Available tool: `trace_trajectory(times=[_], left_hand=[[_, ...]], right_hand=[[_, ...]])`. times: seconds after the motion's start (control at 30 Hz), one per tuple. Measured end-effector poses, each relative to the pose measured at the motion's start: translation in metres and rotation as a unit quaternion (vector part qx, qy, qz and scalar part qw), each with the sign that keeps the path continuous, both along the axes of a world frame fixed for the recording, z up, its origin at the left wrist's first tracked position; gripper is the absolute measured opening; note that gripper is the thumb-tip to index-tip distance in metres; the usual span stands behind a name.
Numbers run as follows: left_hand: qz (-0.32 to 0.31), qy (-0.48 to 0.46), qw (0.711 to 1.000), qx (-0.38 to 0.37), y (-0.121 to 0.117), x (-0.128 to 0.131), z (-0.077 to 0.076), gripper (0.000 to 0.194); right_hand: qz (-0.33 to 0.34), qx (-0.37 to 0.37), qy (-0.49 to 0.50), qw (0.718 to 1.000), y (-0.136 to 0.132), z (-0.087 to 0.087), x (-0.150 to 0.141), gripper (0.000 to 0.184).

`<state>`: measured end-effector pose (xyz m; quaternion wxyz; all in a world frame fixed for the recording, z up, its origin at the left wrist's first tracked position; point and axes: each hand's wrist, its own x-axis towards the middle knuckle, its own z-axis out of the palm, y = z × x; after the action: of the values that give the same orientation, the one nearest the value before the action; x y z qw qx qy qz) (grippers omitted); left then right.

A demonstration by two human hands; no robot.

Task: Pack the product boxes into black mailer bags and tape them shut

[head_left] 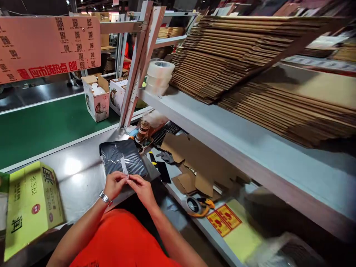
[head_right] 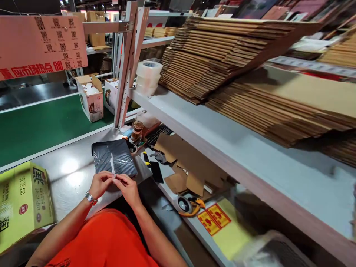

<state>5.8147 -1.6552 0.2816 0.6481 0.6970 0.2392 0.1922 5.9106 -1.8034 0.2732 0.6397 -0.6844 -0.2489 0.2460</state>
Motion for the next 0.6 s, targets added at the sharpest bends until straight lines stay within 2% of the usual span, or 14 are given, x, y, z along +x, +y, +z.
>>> trace_trajectory(times=[0.17, 0.3, 0.47, 0.53, 0.6], left_hand=[[-0.064, -0.003, 0.998, -0.021, 0.002, -0.022, -0.012, 0.020], [-0.086, 0.042, 0.989, -0.112, 0.007, -0.033, -0.014, 0.033], [-0.072, 0.082, 0.941, -0.320, 0.033, -0.044, 0.002, 0.053], [-0.091, 0.092, 0.929, -0.347, 0.047, -0.050, 0.011, 0.056], [-0.109, 0.106, 0.932, -0.330, 0.061, -0.055, 0.021, 0.055]], right_hand=[[-0.083, -0.003, 0.134, 0.988, -0.003, -0.012, -0.041, 0.042], [-0.113, 0.050, 0.247, 0.961, -0.007, -0.013, -0.054, 0.048], [-0.170, 0.143, 0.393, 0.892, -0.026, -0.018, -0.039, 0.036], [-0.211, 0.155, 0.421, 0.869, -0.042, -0.021, -0.025, 0.029], [-0.253, 0.157, 0.431, 0.852, -0.066, -0.024, -0.009, 0.026]])
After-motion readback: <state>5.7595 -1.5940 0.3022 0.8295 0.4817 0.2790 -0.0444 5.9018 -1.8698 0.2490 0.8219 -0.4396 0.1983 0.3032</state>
